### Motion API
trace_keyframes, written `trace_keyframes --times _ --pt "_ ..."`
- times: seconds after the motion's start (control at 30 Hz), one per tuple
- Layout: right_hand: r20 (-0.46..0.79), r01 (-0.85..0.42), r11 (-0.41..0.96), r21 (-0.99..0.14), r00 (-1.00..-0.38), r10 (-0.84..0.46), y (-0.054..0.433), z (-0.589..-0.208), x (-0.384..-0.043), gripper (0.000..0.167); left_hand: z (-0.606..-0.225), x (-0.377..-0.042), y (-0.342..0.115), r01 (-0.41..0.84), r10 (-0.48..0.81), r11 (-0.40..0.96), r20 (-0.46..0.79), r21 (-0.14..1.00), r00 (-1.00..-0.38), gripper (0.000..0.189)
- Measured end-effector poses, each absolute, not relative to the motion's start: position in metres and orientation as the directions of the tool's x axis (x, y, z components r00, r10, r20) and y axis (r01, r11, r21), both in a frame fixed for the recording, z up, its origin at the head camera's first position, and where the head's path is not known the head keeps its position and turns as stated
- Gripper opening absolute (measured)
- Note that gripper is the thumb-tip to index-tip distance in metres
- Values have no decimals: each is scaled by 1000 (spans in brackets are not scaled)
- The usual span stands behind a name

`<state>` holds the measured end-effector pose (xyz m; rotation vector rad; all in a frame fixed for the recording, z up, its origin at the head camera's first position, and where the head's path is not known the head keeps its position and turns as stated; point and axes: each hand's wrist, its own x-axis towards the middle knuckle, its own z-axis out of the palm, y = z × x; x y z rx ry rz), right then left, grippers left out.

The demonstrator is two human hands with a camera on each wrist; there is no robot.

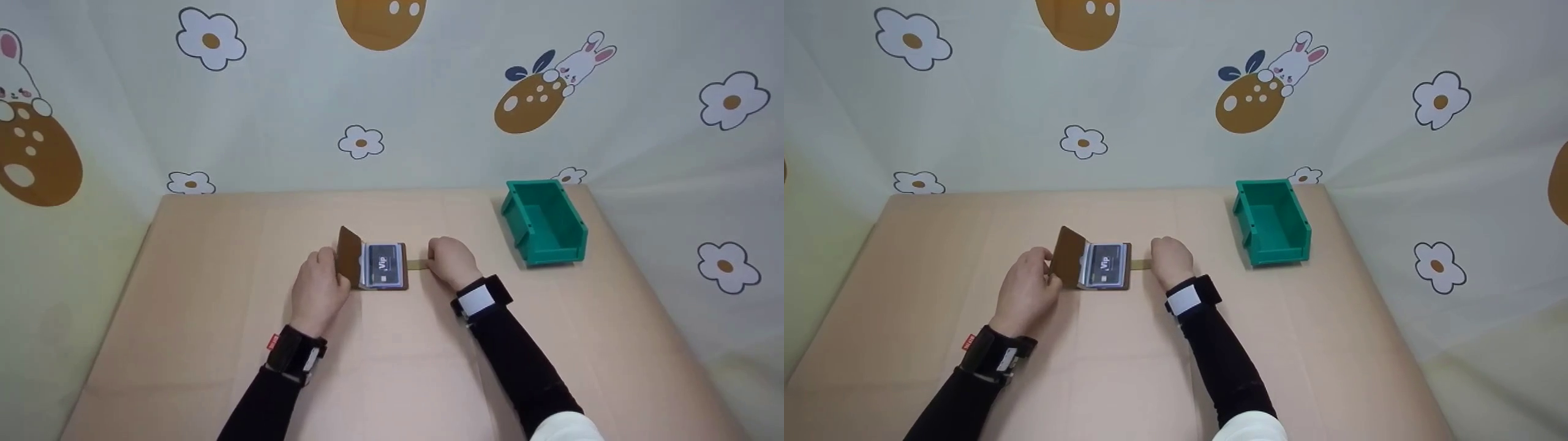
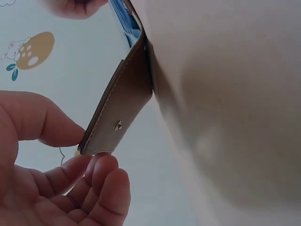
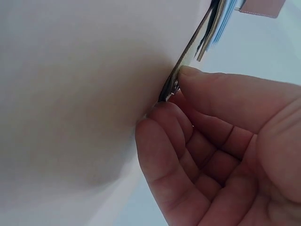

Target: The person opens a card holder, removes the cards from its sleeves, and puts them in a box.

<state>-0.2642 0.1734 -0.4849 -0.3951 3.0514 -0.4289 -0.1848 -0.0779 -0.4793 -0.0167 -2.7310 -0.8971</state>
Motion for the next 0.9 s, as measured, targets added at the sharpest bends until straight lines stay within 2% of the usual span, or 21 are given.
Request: trace_keyframes --times 0.33,0.67,0.9 --pt "15 -260 922 -286 -964 -267 174 -484 -264 18 -483 -188 -87 78 -75 827 247 556 -966 11" --pt "21 -260 926 -274 -964 -264 175 -485 -264 14 -486 -190 -91 18 -62 860 140 510 -988 12" --pt "15 -255 927 -274 -965 -261 174 -484 -265 15 -490 -191 -91 41 -17 881 117 472 -993 15"
